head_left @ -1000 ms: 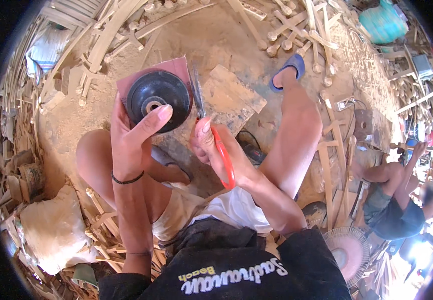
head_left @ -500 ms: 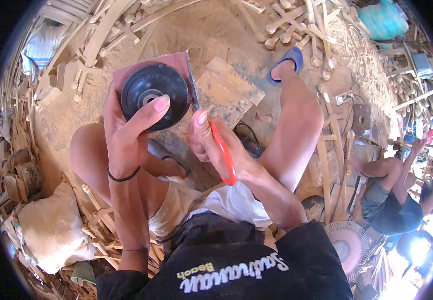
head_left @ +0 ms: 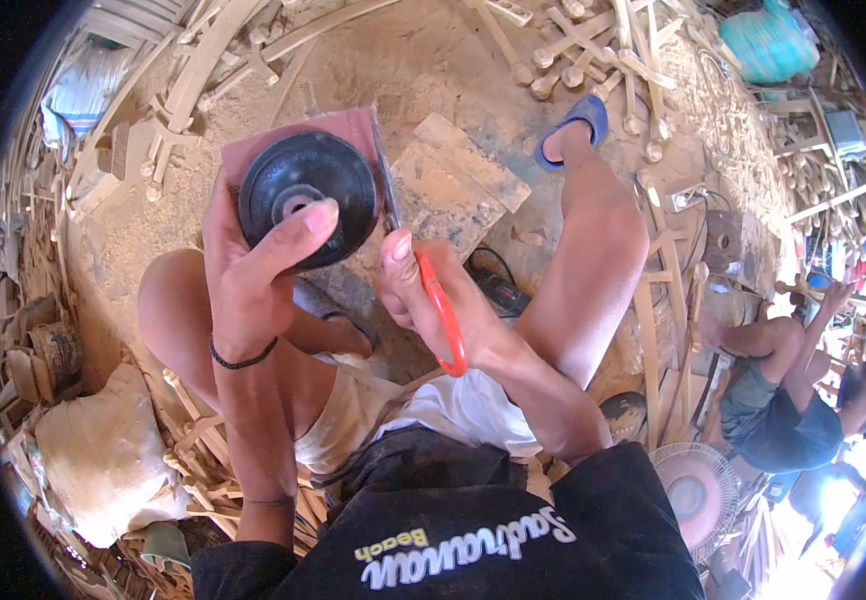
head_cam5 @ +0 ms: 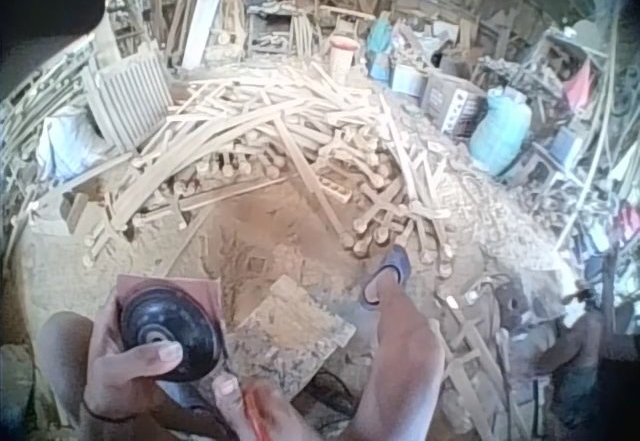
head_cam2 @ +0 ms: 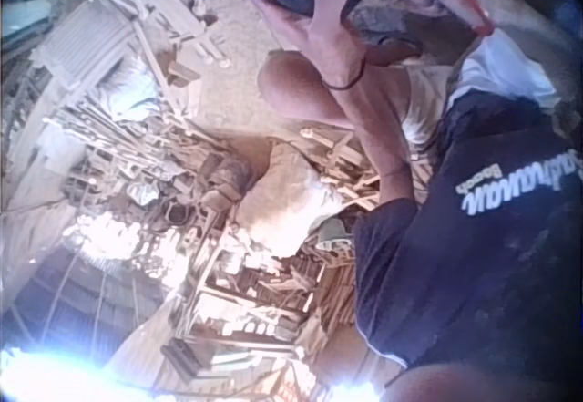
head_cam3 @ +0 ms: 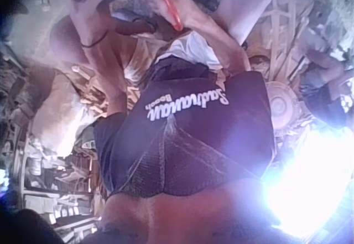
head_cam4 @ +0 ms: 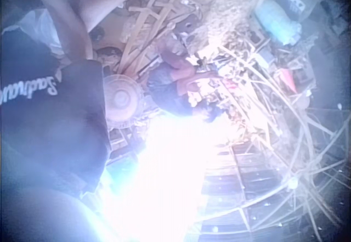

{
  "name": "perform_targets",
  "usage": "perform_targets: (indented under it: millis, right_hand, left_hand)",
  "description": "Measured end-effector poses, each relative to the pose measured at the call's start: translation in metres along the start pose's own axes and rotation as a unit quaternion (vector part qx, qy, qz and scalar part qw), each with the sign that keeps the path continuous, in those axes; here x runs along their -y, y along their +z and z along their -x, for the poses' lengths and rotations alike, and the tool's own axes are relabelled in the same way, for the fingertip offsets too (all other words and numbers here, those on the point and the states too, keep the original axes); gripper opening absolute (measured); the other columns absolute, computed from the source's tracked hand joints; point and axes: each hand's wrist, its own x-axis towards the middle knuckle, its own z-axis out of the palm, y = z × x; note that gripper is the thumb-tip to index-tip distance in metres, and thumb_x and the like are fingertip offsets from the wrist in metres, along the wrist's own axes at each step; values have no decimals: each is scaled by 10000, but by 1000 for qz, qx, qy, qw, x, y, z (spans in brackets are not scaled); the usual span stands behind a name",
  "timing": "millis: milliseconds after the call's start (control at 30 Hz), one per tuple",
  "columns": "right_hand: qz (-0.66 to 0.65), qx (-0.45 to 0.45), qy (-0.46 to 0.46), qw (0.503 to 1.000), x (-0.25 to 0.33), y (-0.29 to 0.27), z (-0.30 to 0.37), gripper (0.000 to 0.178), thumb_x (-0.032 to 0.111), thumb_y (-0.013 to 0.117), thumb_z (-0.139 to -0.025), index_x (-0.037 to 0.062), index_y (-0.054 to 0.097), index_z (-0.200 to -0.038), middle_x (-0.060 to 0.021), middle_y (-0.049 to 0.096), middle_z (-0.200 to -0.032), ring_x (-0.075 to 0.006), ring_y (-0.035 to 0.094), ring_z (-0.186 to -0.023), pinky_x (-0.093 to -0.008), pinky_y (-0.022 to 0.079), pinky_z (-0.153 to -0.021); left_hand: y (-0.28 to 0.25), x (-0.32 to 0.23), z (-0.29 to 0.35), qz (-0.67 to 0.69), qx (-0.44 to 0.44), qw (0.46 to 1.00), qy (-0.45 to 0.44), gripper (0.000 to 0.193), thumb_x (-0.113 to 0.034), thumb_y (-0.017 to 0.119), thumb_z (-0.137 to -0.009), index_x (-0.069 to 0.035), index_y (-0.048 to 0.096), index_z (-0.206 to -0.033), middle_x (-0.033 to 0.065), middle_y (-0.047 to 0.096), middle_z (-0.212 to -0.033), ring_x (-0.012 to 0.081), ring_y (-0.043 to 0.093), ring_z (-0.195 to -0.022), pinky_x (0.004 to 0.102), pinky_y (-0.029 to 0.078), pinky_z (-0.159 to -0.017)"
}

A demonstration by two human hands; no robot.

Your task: The person cuts a piece of sandpaper with scissors, applies it to a handheld power sander, and uses the sander to smooth a wooden object. They then apply a liquid from a bottle to the wooden object.

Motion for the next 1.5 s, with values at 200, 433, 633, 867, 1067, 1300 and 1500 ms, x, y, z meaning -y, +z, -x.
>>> perform_targets:
  millis: [200,433,633,867,1067,1300,1500]
  right_hand:
    - [-44,36,24,998,-4,-2,-3,597,641,408,-1056,142,357,-731,81,304,-647,-55,270,-560,-245,222,-483]
    - [-57,14,6,998,-1,-3,4,594,649,426,-1047,128,382,-765,74,305,-650,-55,277,-550,-250,216,-476]
    - [-50,5,-5,999,-6,1,0,582,638,420,-1054,125,394,-778,67,319,-660,-56,288,-560,-252,225,-478]
    - [-60,42,71,995,-5,-4,6,585,651,419,-1046,129,390,-785,68,327,-685,-53,304,-583,-245,243,-489]
    - [-60,15,24,998,-9,4,3,597,678,440,-1028,142,360,-778,86,280,-658,-48,275,-556,-242,220,-481]
    - [-113,66,113,985,-3,1,6,612,712,436,-1009,150,353,-780,83,282,-659,-46,281,-563,-248,222,-483]
    - [-57,64,29,996,-1,10,4,608,707,396,-1022,146,353,-792,90,271,-663,-43,268,-581,-249,229,-496]
  left_hand:
    - [-3,-2,0,-21,22,999,-10,551,-15,788,-784,38,569,-1287,107,705,-1097,173,696,-971,307,545,-906]
    - [3,-5,-1,-12,25,999,-23,549,-5,803,-765,30,589,-1269,94,713,-1088,160,699,-968,303,551,-894]
    - [-1,-10,-3,-26,48,998,-37,550,-13,809,-762,14,599,-1270,85,717,-1080,155,702,-961,299,551,-889]
    - [-11,-10,-6,-39,71,996,-39,549,-30,821,-758,9,613,-1264,77,720,-1084,147,699,-969,297,547,-890]
    - [-20,-14,-8,-75,116,988,-66,552,-30,826,-757,1,619,-1268,71,720,-1100,148,697,-987,303,538,-911]
    - [-31,-7,-4,-61,94,990,-86,544,-29,818,-761,0,621,-1267,65,719,-1110,147,694,-995,299,531,-924]
    - [-34,-17,-7,-99,165,977,-90,518,-100,817,-759,3,637,-1234,72,712,-1097,163,679,-1015,306,501,-954]
